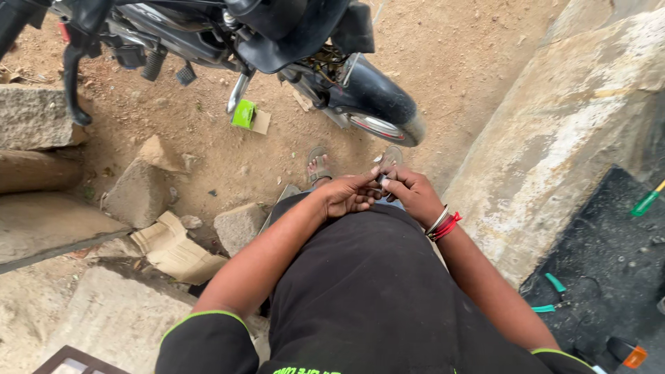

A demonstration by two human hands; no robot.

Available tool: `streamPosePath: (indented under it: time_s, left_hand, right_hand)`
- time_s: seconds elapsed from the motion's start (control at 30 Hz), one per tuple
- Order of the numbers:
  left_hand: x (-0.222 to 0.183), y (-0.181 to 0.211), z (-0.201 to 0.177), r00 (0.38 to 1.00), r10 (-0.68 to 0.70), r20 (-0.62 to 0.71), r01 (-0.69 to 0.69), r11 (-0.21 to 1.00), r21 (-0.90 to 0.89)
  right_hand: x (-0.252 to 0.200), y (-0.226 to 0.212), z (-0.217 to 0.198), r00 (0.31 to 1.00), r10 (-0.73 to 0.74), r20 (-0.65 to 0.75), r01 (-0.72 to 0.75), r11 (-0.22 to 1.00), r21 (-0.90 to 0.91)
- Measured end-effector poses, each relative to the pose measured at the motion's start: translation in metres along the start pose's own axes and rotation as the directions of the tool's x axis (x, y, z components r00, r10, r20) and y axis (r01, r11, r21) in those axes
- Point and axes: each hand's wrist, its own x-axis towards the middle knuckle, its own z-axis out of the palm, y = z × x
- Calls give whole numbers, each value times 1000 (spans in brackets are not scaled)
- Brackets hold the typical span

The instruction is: The person works on the wiring and electrical components behind the headlight of a motorcycle, using a small tool to manipulate wires and applying electrical tape to connections.

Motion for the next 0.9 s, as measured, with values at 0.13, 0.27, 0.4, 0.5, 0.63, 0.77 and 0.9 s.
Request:
streamPosePath:
  time_s: [0.13,0.27,0.4,0.5,0.63,0.77,0.9]
  left_hand:
    - [14,13,28,995,99,2,-98,992,-80]
    - [33,20,65,995,76,-58,-78,996,-48]
    - [54,21,104,972,194,-137,-184,980,77]
    - [69,21,129,962,210,-173,-189,974,129]
    - [94,29,166,908,372,-190,-340,923,183]
    - [113,43,204,716,698,20,-555,551,624]
    - [155,40,228,627,763,156,-529,270,805]
  right_hand:
    - [-4,7,-31,993,-88,75,83,994,68]
    - [-14,5,-59,989,-145,26,141,981,135]
    - [-21,13,-87,989,-138,-54,145,976,164]
    - [-26,28,-110,981,-183,-63,191,968,162]
    - [-28,42,-139,976,-184,-119,201,968,150]
    - [-26,60,-162,985,21,-170,41,934,356]
    - [-20,84,-210,995,-21,-103,68,875,480]
